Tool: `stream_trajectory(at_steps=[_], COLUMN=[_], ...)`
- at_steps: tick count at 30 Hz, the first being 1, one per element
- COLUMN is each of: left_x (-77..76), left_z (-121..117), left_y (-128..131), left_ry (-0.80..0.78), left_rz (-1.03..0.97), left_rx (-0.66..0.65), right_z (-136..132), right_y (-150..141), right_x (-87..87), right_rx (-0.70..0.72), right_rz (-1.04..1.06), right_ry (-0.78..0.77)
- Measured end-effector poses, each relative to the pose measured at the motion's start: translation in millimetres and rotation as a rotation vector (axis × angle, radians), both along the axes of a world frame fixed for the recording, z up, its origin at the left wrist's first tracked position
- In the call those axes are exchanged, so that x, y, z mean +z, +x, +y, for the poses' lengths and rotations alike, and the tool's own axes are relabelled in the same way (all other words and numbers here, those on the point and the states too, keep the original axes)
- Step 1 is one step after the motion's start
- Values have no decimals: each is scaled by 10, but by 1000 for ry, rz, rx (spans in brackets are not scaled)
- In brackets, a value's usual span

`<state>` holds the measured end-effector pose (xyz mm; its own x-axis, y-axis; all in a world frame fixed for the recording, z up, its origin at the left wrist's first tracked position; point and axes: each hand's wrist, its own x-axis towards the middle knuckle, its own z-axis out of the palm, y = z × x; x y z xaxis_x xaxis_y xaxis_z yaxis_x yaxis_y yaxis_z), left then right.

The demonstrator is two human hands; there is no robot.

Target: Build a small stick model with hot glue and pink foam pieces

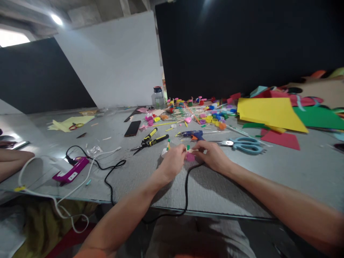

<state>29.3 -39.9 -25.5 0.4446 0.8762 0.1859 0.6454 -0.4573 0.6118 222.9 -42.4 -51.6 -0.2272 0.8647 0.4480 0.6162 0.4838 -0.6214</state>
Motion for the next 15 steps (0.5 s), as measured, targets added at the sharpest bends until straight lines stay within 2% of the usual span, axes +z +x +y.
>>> stream_trajectory(at_steps=[15], left_x=[7], left_z=[-7], left_y=[9], left_ry=[4], left_rz=[-7], left_rx=[5], right_z=[-1], right_y=[-1], right_x=[-5], right_rx=[2], right_rz=[10], right_ry=[-6])
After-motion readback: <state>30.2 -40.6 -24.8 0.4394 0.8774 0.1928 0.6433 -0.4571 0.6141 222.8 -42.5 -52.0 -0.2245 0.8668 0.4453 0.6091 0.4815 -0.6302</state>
